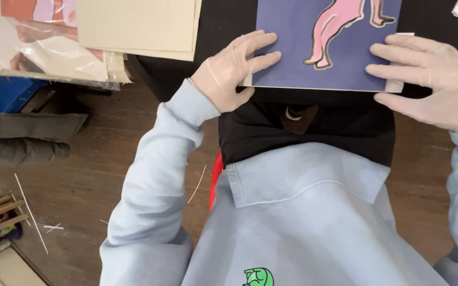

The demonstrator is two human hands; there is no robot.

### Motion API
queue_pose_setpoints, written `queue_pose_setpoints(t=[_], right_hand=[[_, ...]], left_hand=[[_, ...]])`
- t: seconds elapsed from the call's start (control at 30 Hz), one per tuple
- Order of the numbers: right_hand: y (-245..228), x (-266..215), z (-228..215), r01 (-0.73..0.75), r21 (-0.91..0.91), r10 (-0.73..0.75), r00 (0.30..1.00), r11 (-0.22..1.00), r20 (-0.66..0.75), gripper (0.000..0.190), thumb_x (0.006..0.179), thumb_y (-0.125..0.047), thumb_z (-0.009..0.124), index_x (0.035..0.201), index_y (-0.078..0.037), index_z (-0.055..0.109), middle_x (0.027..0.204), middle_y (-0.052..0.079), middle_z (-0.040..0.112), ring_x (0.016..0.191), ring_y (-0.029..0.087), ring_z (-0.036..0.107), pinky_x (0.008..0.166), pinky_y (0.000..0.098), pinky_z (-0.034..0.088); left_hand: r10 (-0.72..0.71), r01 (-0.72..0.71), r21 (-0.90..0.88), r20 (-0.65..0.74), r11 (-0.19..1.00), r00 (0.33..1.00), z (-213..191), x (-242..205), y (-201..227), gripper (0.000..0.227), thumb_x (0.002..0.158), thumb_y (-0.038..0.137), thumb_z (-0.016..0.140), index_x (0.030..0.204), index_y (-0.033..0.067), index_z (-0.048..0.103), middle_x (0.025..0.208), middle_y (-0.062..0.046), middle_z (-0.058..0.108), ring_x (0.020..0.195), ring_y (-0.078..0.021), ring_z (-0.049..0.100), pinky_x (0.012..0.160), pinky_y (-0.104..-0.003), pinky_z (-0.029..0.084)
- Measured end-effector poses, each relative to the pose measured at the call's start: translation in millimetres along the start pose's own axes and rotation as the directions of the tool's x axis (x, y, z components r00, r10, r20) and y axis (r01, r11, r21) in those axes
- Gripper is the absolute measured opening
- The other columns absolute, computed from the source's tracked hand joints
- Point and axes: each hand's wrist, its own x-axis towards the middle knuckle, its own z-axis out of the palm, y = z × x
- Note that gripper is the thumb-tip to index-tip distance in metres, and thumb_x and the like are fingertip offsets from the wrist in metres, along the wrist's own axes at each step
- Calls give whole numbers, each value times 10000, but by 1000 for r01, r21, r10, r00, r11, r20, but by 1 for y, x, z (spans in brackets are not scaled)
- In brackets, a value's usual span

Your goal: Cleaning a backing board, aligning an art print, and securing it for framing.

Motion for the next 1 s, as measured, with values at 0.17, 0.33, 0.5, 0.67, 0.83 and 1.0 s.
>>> queue_pose_setpoints(t=[0.17, 0.33, 0.5, 0.67, 0.83, 1.0], right_hand=[[0, -3, 1, -29, -46, 27, 999, 999, -40, 458, 699, -15, 852, 1140, -23, 732, 1285, 182, 684, 1266, 376, 633, 1135, 492, 523], [-3, 1, 0, -64, -54, 63, 998, 996, -24, 458, 676, -18, 858, 1117, -17, 734, 1278, 187, 685, 1260, 381, 629, 1116, 485, 521], [-4, 2, -3, -10, -32, 9, 999, 999, -33, 436, 702, -2, 847, 1122, -18, 729, 1261, 171, 688, 1254, 361, 630, 1105, 471, 532], [-5, -1, -4, -82, -120, 81, 997, 989, -8, 404, 732, -40, 848, 1125, -70, 756, 1291, 97, 698, 1302, 305, 612, 1130, 433, 524], [-1, -2, -4, -42, -142, 45, 999, 989, 15, 403, 739, -57, 843, 1133, -71, 754, 1288, 95, 698, 1305, 295, 601, 1118, 423, 524], [2, -2, -3, -21, -130, 21, 1000, 991, -1, 394, 748, -73, 847, 1131, -67, 754, 1282, 97, 699, 1287, 298, 603, 1103, 423, 531]], left_hand=[[23, -23, -6, 8, 1000, 1000, 5, 1, -2, 759, 798, 17, 792, 1502, 155, 544, 1602, -121, 416, 1516, -354, 391, 1223, -405, 438], [41, -42, -37, -21, 998, 999, 5, -1, -2, 699, 863, 111, 820, 1501, 141, 537, 1601, -134, 415, 1508, -363, 393, 1224, -422, 432], [37, -39, -42, -35, 998, 999, 7, -1, 0, 643, 913, 153, 822, 1500, 152, 560, 1605, -129, 443, 1514, -359, 429, 1200, -396, 470], [89, -83, 64, -91, 994, 992, 5, 2, 1, 629, 881, 169, 818, 1465, 133, 589, 1559, -123, 483, 1455, -340, 487, 1205, -430, 474], [61, -51, 100, -94, 994, 994, 7, 3, 4, 596, 871, 189, 812, 1430, 130, 614, 1540, -120, 503, 1430, -337, 508, 1167, -419, 491], [49, -40, 98, -83, 994, 995, 6, 4, 7, 603, 851, 183, 802, 1422, 123, 619, 1534, -123, 514, 1422, -341, 519, 1143, -411, 506]])
